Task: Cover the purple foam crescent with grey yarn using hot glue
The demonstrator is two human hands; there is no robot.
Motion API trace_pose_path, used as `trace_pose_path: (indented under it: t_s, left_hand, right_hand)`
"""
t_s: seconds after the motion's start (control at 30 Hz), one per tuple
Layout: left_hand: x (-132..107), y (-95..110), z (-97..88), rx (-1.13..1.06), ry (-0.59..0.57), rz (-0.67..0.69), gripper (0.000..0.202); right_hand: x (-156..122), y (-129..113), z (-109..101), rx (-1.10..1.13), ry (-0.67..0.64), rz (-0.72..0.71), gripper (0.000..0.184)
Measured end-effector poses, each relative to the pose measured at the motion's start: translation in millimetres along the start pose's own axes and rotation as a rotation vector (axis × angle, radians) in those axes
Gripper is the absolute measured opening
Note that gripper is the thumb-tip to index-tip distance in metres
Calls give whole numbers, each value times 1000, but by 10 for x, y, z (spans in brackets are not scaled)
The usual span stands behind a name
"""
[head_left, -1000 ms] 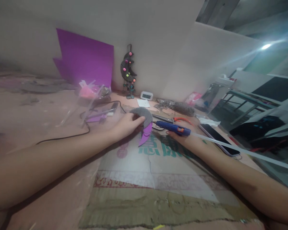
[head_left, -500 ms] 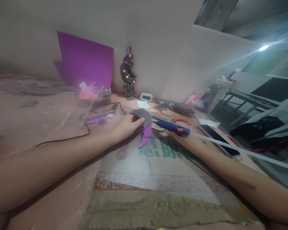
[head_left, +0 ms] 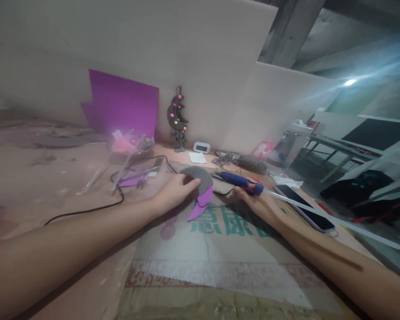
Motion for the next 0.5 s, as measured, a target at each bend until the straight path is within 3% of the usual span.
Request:
trace_pose_path:
  t_s: [0.17,0.3,0.5]
  left_hand:
    - [-6,11,12,13,-5,-26,35]
    - [2,-7,10,65,18,-39,40]
    - [-7,-8,14,94,10,-4,40]
  right_hand:
    - [43,-88,-75,113,-94,26,29]
    - [101,-88,-94,250,-71,67,32]
    - [231,84,-246,252,18,136,40]
Point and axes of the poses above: each hand's wrist, its own x-axis towards the middle knuckle, its own z-axis out of the palm, y = z × x, the point moved 1 cm from there along x, towards the middle knuckle, and after that the axes turned 6 degrees about -z, right-handed, at the moved point
